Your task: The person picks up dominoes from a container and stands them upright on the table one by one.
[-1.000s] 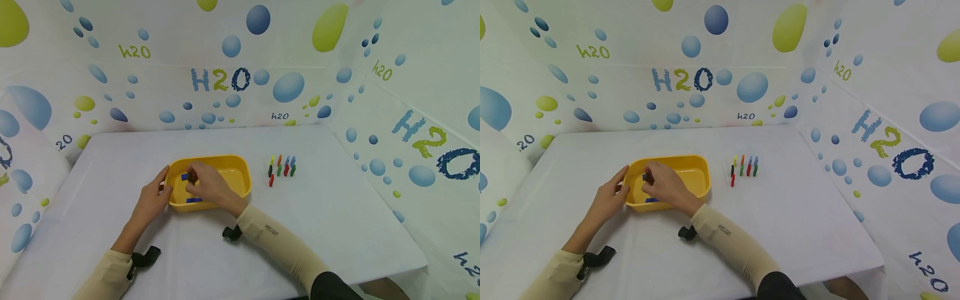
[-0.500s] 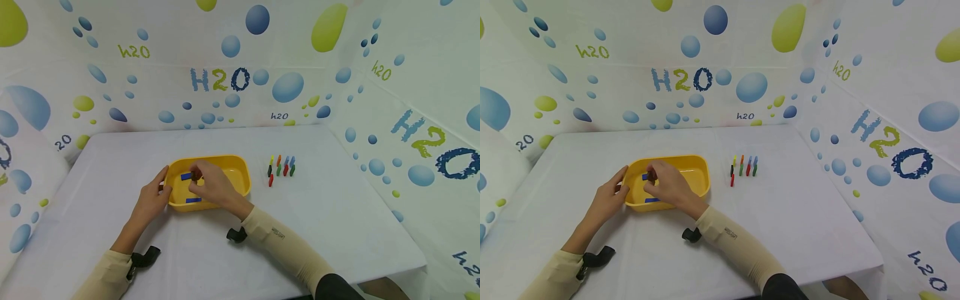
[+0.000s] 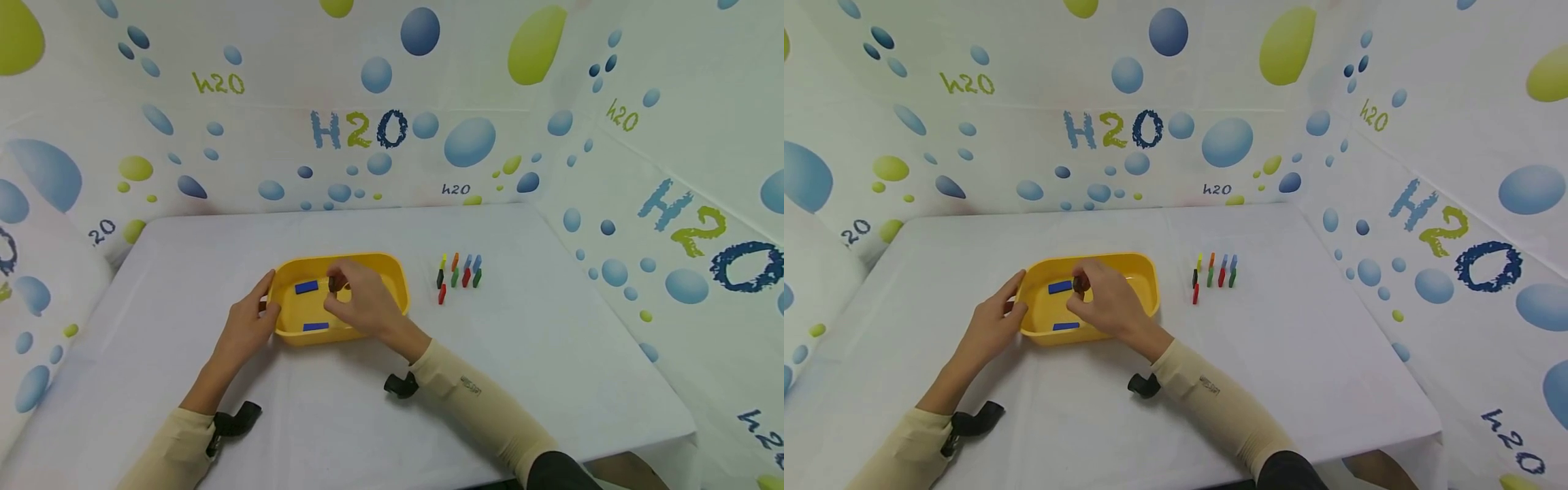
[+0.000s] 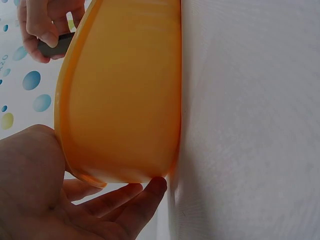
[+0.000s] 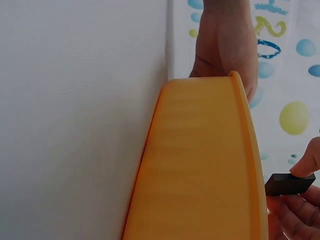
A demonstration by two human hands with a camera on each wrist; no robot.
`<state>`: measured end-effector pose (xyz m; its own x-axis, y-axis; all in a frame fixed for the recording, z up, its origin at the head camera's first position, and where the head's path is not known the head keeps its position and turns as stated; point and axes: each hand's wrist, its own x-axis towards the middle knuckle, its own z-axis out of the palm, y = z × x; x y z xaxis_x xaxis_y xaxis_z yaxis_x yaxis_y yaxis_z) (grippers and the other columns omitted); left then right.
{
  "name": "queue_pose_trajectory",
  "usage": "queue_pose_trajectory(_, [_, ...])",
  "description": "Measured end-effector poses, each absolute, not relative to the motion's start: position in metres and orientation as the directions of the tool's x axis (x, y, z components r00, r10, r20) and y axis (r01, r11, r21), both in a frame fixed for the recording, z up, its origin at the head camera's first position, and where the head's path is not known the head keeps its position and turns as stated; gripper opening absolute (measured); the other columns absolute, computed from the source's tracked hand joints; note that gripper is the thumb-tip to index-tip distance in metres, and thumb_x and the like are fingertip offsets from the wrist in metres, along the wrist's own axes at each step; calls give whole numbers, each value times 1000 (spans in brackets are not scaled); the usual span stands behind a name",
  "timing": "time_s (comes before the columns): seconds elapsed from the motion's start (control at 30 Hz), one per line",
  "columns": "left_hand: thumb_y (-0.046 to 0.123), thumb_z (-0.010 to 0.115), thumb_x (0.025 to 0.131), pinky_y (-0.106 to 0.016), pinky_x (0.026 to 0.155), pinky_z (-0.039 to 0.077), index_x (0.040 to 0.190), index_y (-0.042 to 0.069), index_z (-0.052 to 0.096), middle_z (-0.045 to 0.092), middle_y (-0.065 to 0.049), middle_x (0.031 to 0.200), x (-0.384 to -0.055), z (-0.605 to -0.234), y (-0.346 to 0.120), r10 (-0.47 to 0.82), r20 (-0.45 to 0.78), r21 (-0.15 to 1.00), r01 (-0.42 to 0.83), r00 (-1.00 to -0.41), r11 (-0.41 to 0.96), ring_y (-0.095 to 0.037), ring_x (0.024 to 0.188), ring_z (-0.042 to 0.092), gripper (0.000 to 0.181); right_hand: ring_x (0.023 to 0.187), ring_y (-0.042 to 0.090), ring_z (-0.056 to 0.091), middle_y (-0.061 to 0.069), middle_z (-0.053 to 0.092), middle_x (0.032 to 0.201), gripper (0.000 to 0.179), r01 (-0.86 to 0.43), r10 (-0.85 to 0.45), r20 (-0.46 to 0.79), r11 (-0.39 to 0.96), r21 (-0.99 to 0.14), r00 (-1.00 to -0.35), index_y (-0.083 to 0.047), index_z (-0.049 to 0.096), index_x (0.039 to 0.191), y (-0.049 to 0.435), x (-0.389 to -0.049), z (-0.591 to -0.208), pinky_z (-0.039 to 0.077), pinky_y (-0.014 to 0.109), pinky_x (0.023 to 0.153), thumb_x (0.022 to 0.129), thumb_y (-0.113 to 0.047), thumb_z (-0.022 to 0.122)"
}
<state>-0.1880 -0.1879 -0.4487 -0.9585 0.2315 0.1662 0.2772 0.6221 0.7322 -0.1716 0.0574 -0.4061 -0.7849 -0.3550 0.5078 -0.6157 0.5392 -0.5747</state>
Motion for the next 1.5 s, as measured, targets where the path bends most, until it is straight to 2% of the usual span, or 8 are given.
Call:
queue_pose_trajectory(0.13, [13,45,105,-58,97,53,166,5,22,43,-32,153,-189,-448,-188,230,164,733,275,-959,622,-51,126,55,65,87,16,61,5,66,97,29,-609,-330,521,545,-576,-787,0,63,113,64,-170,-406,59,39,86,87,-2,74])
queue_pose_trajectory(0.33, [14,45,105,-58,98,53,166,6,22,43,-31,154,-187,-449,-188,225,149,737,260,-963,624,-51,126,54,65,88,17,62,5,65,100,31,-584,-304,511,562,-585,-804,-1,62,114,71,-168,-409,59,39,86,86,-1,76])
queue_pose_trajectory(0.57, [13,44,105,-58,99,52,166,5,22,43,-31,154,-187,-449,-188,225,157,740,265,-962,618,-51,127,54,65,93,30,66,7,65,101,31,-571,-301,494,558,-603,-816,0,61,116,83,-165,-411,58,43,88,87,-3,73])
queue_pose_trajectory(0.83, [13,43,105,-58,99,52,165,4,22,43,-31,154,-188,-449,-188,225,177,737,281,-958,614,-49,125,55,64,89,25,66,7,67,100,31,-571,-259,534,587,-574,-804,0,62,114,100,-162,-414,60,40,85,86,-3,73])
queue_pose_trajectory(1.1, [13,44,105,-58,98,52,166,5,22,44,-31,153,-188,-450,-188,224,162,741,268,-961,616,-50,125,55,65,89,22,63,9,66,101,29,-576,-226,564,576,-580,-794,0,62,113,115,-160,-420,61,42,84,86,-2,73])
queue_pose_trajectory(1.33, [13,44,105,-57,98,52,166,5,22,43,-31,154,-189,-450,-188,223,162,742,267,-961,615,-50,126,55,65,87,19,65,8,67,101,31,-582,-202,594,586,-563,-779,3,63,112,124,-159,-424,60,34,82,83,1,76])
queue_pose_trajectory(1.5, [12,44,105,-58,98,52,165,4,22,43,-32,153,-188,-450,-189,226,169,737,275,-959,617,-51,125,55,65,89,19,65,8,67,102,31,-570,-181,597,596,-566,-782,3,64,113,129,-157,-424,60,34,83,84,0,75])
